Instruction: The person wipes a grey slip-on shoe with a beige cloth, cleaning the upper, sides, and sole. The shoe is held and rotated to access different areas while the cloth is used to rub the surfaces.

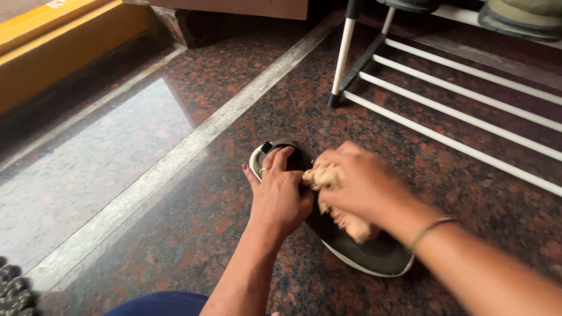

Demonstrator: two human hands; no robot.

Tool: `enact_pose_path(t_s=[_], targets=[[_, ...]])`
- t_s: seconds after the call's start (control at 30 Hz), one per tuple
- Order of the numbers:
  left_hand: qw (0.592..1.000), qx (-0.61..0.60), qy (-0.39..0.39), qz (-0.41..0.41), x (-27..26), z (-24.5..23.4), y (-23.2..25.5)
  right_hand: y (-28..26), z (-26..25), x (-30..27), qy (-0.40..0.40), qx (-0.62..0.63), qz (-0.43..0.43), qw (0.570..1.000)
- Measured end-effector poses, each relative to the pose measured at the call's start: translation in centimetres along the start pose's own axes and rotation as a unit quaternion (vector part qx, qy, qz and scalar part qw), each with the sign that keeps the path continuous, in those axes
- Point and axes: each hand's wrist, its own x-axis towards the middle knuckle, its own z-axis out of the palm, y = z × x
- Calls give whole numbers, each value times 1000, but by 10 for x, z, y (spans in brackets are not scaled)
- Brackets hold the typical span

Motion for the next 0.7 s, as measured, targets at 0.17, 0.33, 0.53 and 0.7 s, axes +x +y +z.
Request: enact_pose_path(t_s=[0.17,0.33,0.53,0.7], targets=[[994,83,-57,-36,2,-10,3,4,36,-5,63,35,-10,997],[994,67,-63,-52,5,-14,11,29,30,-43,-65,6,107,992],[998,47,-37,-38,-1,-15,11,54,9,-55,-131,-102,80,983],[1000,5,6,-14,-3,-15,8,14,-32,-28,-132,-199,76,968]])
